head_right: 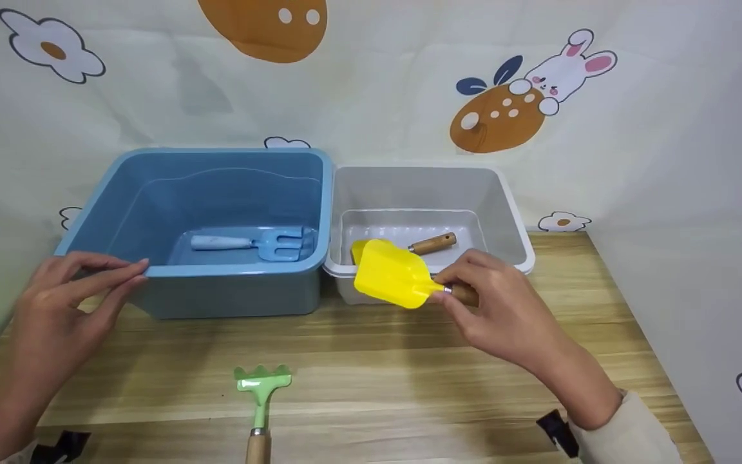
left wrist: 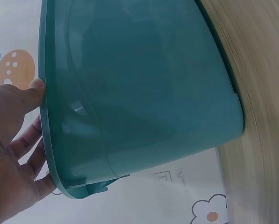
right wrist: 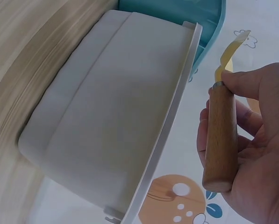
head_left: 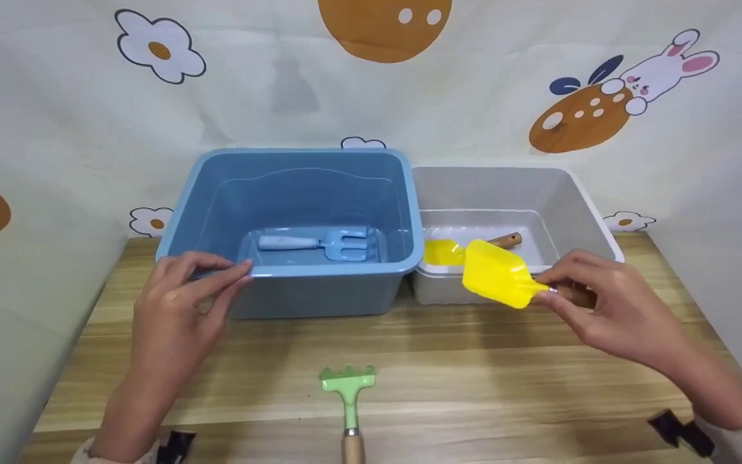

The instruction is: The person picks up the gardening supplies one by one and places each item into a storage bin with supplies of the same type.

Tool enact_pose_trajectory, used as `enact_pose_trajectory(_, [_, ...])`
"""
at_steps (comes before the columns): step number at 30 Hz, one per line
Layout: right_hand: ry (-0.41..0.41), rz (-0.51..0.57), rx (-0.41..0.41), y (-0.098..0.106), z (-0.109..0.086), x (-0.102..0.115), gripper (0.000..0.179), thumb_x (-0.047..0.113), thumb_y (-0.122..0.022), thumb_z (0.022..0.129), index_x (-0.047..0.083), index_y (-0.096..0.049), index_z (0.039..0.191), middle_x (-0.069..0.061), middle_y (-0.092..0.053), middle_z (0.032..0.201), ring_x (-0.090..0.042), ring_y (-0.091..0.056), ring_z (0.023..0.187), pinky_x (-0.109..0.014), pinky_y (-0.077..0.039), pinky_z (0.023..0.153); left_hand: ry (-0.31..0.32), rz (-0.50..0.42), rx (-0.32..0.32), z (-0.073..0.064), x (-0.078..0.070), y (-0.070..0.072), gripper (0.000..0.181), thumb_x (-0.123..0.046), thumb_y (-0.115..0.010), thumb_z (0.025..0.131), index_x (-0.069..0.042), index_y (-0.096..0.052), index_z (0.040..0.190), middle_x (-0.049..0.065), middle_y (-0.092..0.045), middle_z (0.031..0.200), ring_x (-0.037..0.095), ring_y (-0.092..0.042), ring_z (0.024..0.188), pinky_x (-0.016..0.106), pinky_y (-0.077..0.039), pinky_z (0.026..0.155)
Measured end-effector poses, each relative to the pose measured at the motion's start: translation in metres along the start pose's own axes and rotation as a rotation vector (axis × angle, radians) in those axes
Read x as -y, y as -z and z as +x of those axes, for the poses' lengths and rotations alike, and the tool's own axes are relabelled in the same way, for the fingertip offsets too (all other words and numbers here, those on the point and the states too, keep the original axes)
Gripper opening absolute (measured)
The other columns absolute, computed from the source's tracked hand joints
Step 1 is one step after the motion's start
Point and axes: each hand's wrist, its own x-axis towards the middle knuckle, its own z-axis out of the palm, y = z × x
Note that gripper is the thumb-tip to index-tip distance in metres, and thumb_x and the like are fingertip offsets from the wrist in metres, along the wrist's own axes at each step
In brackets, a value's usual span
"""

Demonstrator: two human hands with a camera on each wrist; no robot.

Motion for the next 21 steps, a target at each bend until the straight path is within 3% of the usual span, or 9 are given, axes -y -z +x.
enact_pose_trajectory(12, [-0.048,-0.039,0.043,0.007,0.017,-0.01,0.017,0.015,-0.081,0.085,0.021,-0.074,0.099,0.011,-0.064,0.089,-0.004,-0.05,0.068,-0.017,-0.046,0.058,-0.018,0.051,0.004,-0.002,0.002,0.0,0.021,-0.018,-0.083,0.084,-0.021,-0.081,0.104,0.001,-0.071,0.095,0.02,-0.053,0.086,0.028,-0.034,0.072])
enact_pose_trajectory(21, [-0.069,-0.131,0.049,0.015,0.032,-0.021,0.023,0.013,-0.082,0.084,0.017,-0.075,0.106,0.007,-0.066,0.096,-0.005,-0.051,0.076,-0.008,-0.048,0.068,-0.007,0.054,0.023,0.001,0.0,0.0,0.02,-0.017,-0.081,0.085,-0.021,-0.081,0.105,0.003,-0.069,0.096,0.021,-0.053,0.089,0.032,-0.035,0.075])
